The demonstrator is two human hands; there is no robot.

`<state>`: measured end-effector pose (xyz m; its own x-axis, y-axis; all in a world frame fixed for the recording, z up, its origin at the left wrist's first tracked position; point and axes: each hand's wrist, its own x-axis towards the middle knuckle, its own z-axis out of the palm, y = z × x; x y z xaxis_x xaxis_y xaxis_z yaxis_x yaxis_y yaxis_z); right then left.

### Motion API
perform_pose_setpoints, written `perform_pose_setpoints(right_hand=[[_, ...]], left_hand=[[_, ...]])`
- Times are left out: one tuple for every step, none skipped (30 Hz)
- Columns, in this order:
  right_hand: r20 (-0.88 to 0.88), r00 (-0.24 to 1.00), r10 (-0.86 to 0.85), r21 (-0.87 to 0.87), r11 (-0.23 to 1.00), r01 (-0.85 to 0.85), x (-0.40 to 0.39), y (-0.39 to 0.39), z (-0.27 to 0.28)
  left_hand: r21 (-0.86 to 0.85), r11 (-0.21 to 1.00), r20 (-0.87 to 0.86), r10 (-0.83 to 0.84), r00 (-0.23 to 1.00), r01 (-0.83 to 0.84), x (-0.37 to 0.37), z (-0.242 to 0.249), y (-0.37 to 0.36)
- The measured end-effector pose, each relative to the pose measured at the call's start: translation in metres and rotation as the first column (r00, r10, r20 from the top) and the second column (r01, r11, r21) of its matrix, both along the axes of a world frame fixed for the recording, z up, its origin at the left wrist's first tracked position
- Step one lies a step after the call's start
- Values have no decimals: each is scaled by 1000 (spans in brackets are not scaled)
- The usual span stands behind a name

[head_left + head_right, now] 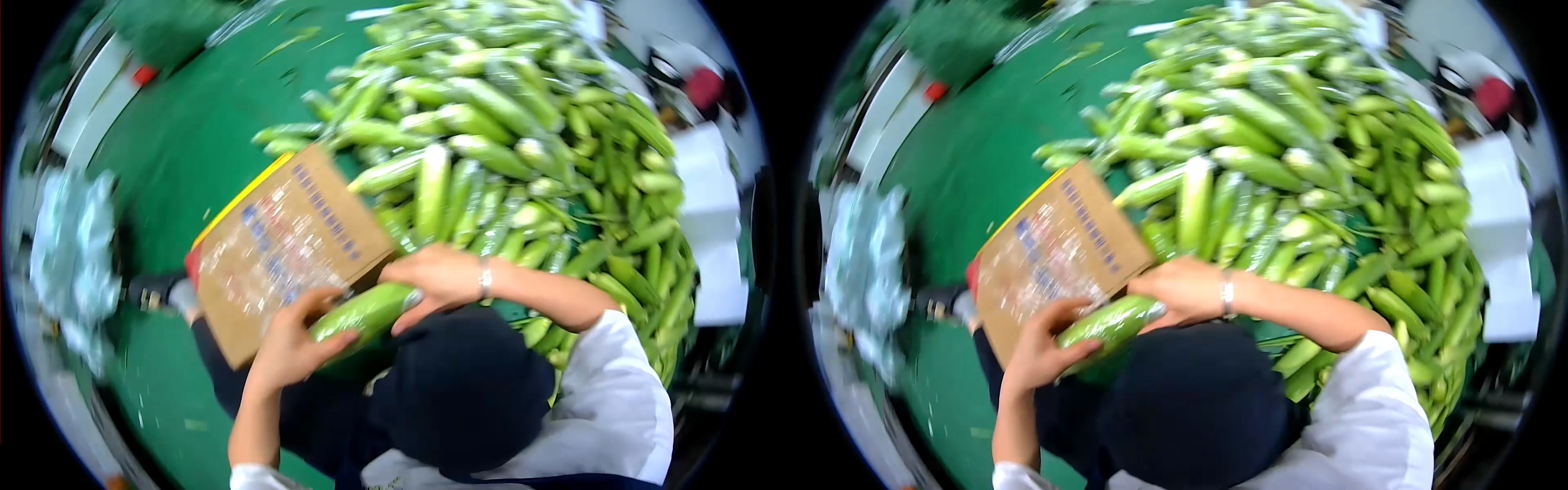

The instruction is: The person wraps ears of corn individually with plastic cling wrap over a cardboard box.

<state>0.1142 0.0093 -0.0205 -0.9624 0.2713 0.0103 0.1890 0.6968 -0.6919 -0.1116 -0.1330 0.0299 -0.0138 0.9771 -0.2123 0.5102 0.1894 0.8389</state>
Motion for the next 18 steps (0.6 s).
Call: perform_pose_setpoints(right_hand=[[6,998,-60,-140,988,60,9,-4,-16],[-46,989,-143,-262,957,127,20,-9,-34],[-81,968,-238,-339,920,198,29,-14,-50],[-104,934,-342,-392,877,277,38,-22,-55],[-99,915,-391,-426,848,316,45,-26,-66],[-24,922,-386,-567,765,306,50,-32,-73],[-42,895,-444,-660,685,309,50,-40,-90],[-53,865,-500,-746,596,299,50,-47,-104],[-9,838,-545,-783,525,333,53,-47,-109],[34,811,-584,-815,454,361,57,-46,-112],[-16,694,-720,-875,346,339,54,-50,-117],[-25,692,-722,-870,357,340,57,-44,-102],[232,515,-825,-846,90,526,62,-34,-73],[459,286,-841,-744,-188,641,67,-15,-52],[196,166,-966,-698,-18,716,72,10,-47],[-89,69,-994,-599,109,793,78,36,-43],[17,190,-982,-609,141,780,97,75,-23],[93,115,-989,-540,47,841,108,114,-4]], left_hand=[[11,1000,74,-4,997,4,-1,-7,4],[13,1000,147,4,989,-6,1,-17,10],[41,998,156,-54,986,48,8,-25,20],[112,989,333,53,941,-95,14,-33,29],[143,956,508,150,848,-255,19,-41,40],[163,958,510,123,851,-236,35,-49,50],[200,908,657,154,738,-368,61,-59,58],[203,844,787,162,596,-497,88,-70,66],[197,829,797,175,578,-523,113,-80,80],[193,813,808,186,559,-550,137,-89,96],[182,862,751,190,633,-474,154,-95,107],[161,901,688,191,700,-403,170,-102,115],[48,928,653,251,715,-370,187,-119,120],[-59,939,611,301,732,-338,199,-132,127],[67,977,676,103,730,-201,205,-130,136],[187,980,709,-88,700,-66,208,-129,139],[242,968,527,-191,828,69,200,-131,138],[360,906,185,-303,935,223,179,-133,139]])
